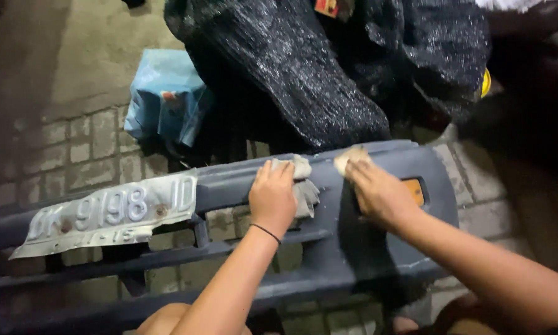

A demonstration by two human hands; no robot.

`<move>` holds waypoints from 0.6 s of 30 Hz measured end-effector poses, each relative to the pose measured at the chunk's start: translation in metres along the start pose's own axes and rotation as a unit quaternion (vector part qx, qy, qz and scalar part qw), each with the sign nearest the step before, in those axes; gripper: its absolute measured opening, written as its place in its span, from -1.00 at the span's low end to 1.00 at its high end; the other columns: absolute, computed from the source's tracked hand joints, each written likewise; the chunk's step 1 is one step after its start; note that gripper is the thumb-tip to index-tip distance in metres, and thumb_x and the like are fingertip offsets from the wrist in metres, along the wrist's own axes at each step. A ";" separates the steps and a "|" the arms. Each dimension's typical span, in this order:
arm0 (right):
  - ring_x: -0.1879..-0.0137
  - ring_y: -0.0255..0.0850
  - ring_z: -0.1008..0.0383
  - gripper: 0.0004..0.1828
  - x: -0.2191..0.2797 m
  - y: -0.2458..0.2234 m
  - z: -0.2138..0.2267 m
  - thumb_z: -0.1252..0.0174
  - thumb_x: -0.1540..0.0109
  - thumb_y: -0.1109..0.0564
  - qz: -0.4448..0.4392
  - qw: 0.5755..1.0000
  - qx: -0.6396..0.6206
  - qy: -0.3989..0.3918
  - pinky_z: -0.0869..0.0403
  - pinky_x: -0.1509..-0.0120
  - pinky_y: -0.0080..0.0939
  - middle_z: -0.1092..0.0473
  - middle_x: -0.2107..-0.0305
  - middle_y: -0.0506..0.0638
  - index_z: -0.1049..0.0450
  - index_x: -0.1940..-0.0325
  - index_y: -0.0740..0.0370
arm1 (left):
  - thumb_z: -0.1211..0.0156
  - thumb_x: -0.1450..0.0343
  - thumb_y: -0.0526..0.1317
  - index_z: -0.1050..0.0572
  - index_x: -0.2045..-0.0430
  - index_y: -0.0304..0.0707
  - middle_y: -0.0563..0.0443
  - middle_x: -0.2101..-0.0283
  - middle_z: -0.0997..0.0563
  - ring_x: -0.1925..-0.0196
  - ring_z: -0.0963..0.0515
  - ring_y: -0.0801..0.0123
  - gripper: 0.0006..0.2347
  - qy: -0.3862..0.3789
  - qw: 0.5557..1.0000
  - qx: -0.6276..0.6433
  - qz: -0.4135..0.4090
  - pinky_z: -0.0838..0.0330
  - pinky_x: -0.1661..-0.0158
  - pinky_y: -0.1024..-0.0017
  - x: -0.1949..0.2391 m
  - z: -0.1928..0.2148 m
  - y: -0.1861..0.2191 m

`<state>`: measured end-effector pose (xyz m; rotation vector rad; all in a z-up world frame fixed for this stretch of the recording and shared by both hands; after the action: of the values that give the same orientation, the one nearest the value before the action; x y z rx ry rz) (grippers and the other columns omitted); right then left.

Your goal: The person scrubs a grey car bumper with a sanding block and wipes the surface with a cloth. The person repeatedly alternates between scrubbing and wiping the bumper to clean it.

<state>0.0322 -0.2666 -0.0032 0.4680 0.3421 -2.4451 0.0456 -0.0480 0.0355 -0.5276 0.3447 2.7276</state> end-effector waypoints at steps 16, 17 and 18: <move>-0.11 -0.14 -0.60 -0.75 -0.009 0.083 -0.004 -0.07 -0.33 -0.07 -0.163 0.985 0.050 -0.015 -0.56 -0.17 -0.15 -0.60 0.15 -0.07 -0.62 0.07 -0.02 | -0.09 -0.34 -0.38 -0.64 0.10 -0.08 0.05 0.07 -0.69 -0.19 -0.60 -0.02 -0.70 0.054 0.958 0.175 -0.222 -0.42 -0.24 0.10 0.019 -0.008 0.076; -0.12 -0.06 -0.60 -0.69 -0.013 0.088 0.000 -0.05 -0.36 -0.12 -0.254 0.965 -0.023 -0.065 -0.55 -0.16 -0.06 -0.61 0.13 -0.01 -0.62 0.00 -0.01 | -0.13 -0.34 -0.37 -0.63 0.08 -0.11 0.02 0.04 -0.68 -0.19 -0.59 -0.05 -0.71 0.059 0.966 0.148 -0.202 -0.41 -0.23 0.06 0.018 -0.008 0.073; -0.12 0.02 -0.59 -0.63 -0.013 0.091 0.002 -0.02 -0.39 -0.16 -0.341 0.928 -0.096 -0.114 -0.54 -0.15 0.02 -0.61 0.11 0.05 -0.62 -0.07 -0.01 | -0.17 -0.35 -0.35 -0.62 0.05 -0.13 -0.01 0.00 -0.67 -0.19 -0.58 -0.07 -0.71 0.063 0.974 0.121 -0.182 -0.40 -0.23 0.01 0.018 -0.008 0.070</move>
<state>0.0976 -0.3307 -0.0073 -0.0480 0.7327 -3.0485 0.0065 -0.1091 0.0324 -0.6283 0.5469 2.2670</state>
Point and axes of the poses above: each hand's wrist, its own x-axis away from the middle knuckle, its own z-axis out of the back of the hand, y = z × x, the point moved 7 cm from there along -x, towards the middle knuckle
